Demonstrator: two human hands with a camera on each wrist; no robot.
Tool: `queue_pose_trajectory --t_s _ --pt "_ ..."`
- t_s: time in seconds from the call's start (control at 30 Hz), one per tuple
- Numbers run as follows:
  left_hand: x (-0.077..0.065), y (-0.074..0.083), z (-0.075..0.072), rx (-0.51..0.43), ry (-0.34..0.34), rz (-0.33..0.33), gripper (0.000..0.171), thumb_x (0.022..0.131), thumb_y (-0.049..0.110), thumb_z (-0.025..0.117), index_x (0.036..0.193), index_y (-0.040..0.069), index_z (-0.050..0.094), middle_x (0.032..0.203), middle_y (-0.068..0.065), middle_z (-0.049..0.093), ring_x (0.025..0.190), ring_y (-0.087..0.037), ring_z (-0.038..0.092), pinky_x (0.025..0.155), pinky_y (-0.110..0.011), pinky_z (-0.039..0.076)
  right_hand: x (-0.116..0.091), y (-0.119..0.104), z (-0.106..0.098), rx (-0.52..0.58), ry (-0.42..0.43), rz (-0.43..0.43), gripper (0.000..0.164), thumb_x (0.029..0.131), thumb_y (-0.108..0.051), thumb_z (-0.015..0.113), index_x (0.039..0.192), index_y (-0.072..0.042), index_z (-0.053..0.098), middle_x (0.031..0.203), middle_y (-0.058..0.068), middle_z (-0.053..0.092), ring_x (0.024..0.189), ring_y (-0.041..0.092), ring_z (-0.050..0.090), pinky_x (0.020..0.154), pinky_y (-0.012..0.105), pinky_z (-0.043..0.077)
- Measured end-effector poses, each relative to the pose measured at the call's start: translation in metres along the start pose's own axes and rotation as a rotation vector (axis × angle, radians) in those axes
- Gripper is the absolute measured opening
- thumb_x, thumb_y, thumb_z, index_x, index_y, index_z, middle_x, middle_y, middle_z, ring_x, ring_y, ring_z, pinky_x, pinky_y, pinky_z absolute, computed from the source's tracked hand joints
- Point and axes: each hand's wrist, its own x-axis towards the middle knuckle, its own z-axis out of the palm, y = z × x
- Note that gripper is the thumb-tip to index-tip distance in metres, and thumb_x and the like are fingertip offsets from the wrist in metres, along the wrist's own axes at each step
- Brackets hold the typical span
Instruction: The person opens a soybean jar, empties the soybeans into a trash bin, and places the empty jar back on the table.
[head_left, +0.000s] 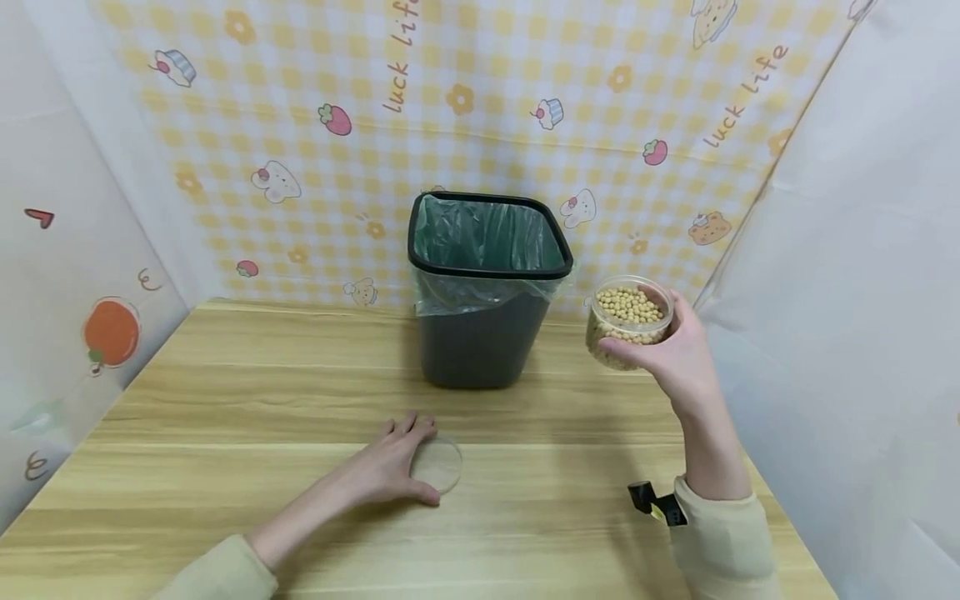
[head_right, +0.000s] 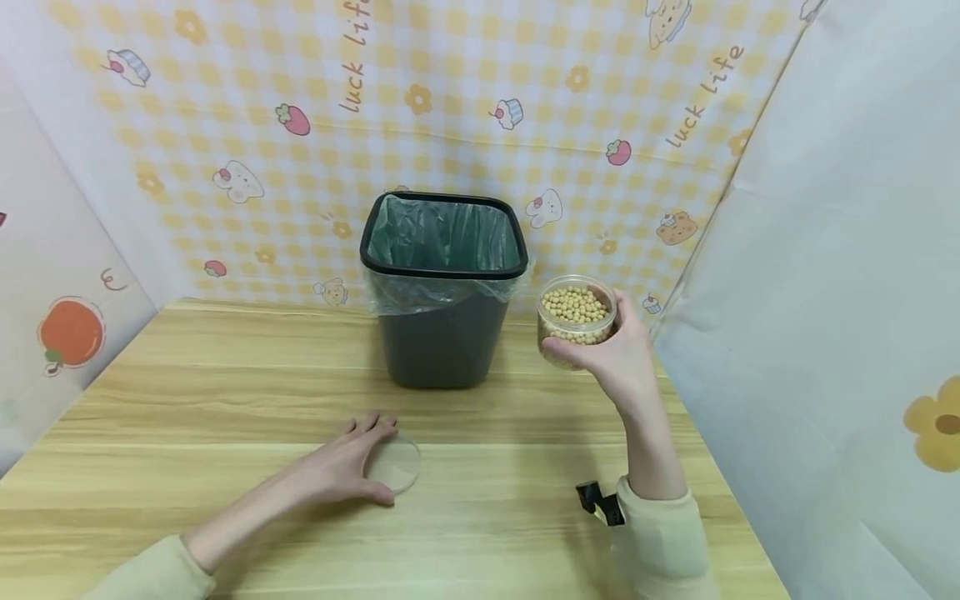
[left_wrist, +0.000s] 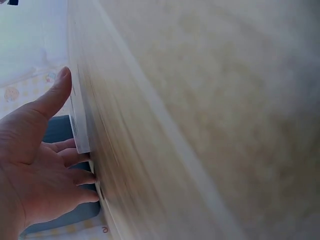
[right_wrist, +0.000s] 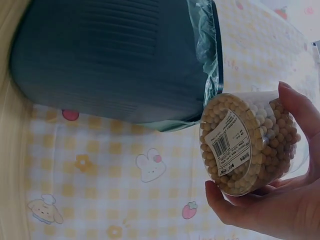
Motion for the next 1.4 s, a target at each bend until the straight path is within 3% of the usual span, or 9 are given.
queue_pose_trajectory --t_s 0.13,0.27,0.4,0.57,0.87,1.1,1.27,1.4 --pt "0.001 -0.001 -0.005 0.041 0.006 0.034 0.105 0.068 0.049 0.092 0.148 -0.002 0.047 0.159 -0.03 0.04 0.147 -0.061 0.03 0.115 -0.076 0.026 0.006 -0.007 -0.003 0.008 0.008 0.031 0.089 0.079 -0.014 0.09 0.153 -0.018 0.042 0.138 -0.006 0.052 0.12 0.008 0.056 0.089 0.011 0.05" --pt "0.002 0.0 -0.02 0.072 0.036 0.02 0.096 0.077 0.051 0.086 0.15 0.001 0.046 0.156 -0.033 0.041 0.145 -0.06 0.034 0.115 -0.075 0.028 0.012 -0.015 -0.005 0.036 -0.001 0.039 0.088 0.08 -0.014 0.089 0.154 -0.019 0.041 0.14 -0.005 0.05 0.122 0.011 0.055 0.088 0.012 0.052" --pt "0.003 0.003 -0.045 0.08 0.111 0.005 0.088 0.088 0.051 0.076 0.153 0.001 0.043 0.155 -0.031 0.043 0.141 -0.056 0.044 0.112 -0.071 0.037 0.018 -0.023 -0.009 0.019 -0.002 0.015 0.087 0.081 -0.014 0.089 0.154 -0.018 0.042 0.138 -0.006 0.05 0.12 0.011 0.055 0.086 0.012 0.052" --pt "0.001 0.012 -0.074 0.084 0.212 0.027 0.079 0.093 0.049 0.071 0.151 0.001 0.047 0.149 -0.026 0.055 0.131 -0.048 0.058 0.11 -0.063 0.045 0.021 -0.031 -0.012 -0.044 -0.008 0.019 0.086 0.081 -0.019 0.089 0.153 -0.02 0.042 0.135 -0.007 0.052 0.116 0.008 0.057 0.085 0.014 0.053" --pt "0.006 0.028 -0.137 0.073 0.308 -0.005 0.075 0.097 0.055 0.063 0.153 0.008 0.047 0.154 -0.017 0.053 0.141 -0.043 0.05 0.113 -0.063 0.041 0.04 -0.047 -0.017 -0.09 -0.019 0.016 0.087 0.083 -0.026 0.087 0.155 -0.023 0.039 0.125 -0.008 0.055 0.107 0.009 0.059 0.081 0.017 0.054" --pt "0.021 0.037 -0.179 -0.022 0.399 0.051 0.068 0.101 0.056 0.056 0.15 0.008 0.051 0.145 -0.017 0.062 0.135 -0.038 0.058 0.111 -0.06 0.044 0.068 -0.067 -0.014 -0.155 -0.024 0.003 0.092 0.081 -0.032 0.089 0.156 -0.02 0.036 0.131 -0.005 0.055 0.11 0.01 0.058 0.081 0.016 0.053" --pt "0.038 0.046 -0.196 -0.077 0.413 0.02 0.068 0.101 0.061 0.051 0.145 0.009 0.057 0.136 -0.016 0.067 0.127 -0.033 0.061 0.106 -0.054 0.049 0.087 -0.079 -0.009 -0.231 -0.028 -0.004 0.094 0.078 -0.039 0.09 0.155 -0.019 0.039 0.138 0.006 0.053 0.117 0.016 0.057 0.085 0.02 0.053" --pt "0.052 0.055 -0.205 -0.095 0.377 -0.039 0.072 0.1 0.069 0.043 0.137 0.01 0.059 0.132 -0.015 0.066 0.121 -0.031 0.061 0.102 -0.051 0.049 0.098 -0.088 -0.005 -0.295 -0.041 -0.021 0.095 0.076 -0.041 0.091 0.153 -0.017 0.041 0.143 0.01 0.051 0.122 0.02 0.054 0.09 0.027 0.051"
